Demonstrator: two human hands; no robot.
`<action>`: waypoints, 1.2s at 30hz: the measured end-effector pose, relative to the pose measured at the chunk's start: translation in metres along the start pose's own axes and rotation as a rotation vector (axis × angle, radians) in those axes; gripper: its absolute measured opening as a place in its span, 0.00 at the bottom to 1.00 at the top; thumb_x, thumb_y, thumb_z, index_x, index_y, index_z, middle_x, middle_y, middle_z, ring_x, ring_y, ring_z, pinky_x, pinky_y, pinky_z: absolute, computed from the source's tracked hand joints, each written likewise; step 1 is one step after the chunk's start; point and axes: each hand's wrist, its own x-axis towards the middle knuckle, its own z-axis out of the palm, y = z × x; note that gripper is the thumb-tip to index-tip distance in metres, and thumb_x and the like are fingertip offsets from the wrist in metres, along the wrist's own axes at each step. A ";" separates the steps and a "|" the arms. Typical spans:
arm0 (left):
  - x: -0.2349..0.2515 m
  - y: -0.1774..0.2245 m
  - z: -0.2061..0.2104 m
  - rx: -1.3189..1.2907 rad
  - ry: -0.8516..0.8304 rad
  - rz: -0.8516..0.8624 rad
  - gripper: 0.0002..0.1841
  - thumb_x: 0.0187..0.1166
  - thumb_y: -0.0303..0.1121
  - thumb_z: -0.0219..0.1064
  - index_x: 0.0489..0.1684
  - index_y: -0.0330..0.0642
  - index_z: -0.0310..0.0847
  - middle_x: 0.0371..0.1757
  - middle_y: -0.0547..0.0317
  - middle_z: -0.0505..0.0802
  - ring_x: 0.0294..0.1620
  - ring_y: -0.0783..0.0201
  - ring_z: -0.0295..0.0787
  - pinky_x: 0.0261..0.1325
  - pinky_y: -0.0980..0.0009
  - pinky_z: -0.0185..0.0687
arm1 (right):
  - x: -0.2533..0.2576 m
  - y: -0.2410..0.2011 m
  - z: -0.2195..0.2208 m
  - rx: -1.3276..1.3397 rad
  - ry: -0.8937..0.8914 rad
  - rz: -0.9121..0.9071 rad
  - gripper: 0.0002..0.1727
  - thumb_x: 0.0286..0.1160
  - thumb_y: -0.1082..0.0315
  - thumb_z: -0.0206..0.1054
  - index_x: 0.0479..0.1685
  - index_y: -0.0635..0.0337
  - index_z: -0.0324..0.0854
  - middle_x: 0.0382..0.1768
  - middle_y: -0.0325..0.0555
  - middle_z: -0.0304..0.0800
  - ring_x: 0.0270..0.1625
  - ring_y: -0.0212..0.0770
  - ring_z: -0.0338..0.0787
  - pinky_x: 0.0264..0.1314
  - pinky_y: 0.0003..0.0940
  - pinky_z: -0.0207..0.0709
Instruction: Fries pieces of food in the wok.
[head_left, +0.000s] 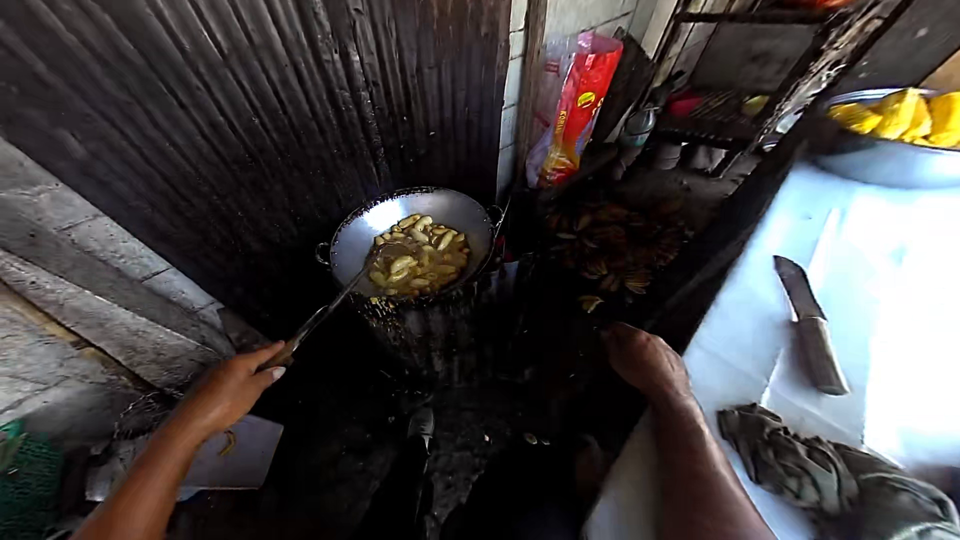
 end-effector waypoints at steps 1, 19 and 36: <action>-0.010 -0.002 -0.010 0.027 -0.003 0.011 0.25 0.89 0.37 0.62 0.86 0.54 0.72 0.71 0.42 0.88 0.66 0.41 0.88 0.70 0.36 0.77 | 0.000 0.000 0.000 -0.002 0.003 0.004 0.22 0.92 0.52 0.50 0.67 0.50 0.85 0.60 0.64 0.91 0.66 0.69 0.88 0.64 0.75 0.76; 0.092 0.108 0.094 0.486 -0.194 0.017 0.28 0.92 0.39 0.52 0.92 0.50 0.59 0.67 0.37 0.89 0.69 0.36 0.86 0.67 0.36 0.80 | 0.003 0.002 -0.005 0.001 -0.056 0.010 0.22 0.94 0.53 0.48 0.66 0.53 0.83 0.58 0.62 0.92 0.66 0.66 0.89 0.64 0.71 0.77; 0.101 0.137 0.128 -0.503 -0.269 -0.152 0.29 0.94 0.41 0.52 0.94 0.57 0.55 0.28 0.56 0.80 0.13 0.67 0.70 0.15 0.72 0.68 | 0.002 -0.001 -0.008 0.001 -0.081 0.013 0.22 0.94 0.53 0.47 0.64 0.55 0.83 0.58 0.63 0.91 0.66 0.65 0.89 0.64 0.69 0.77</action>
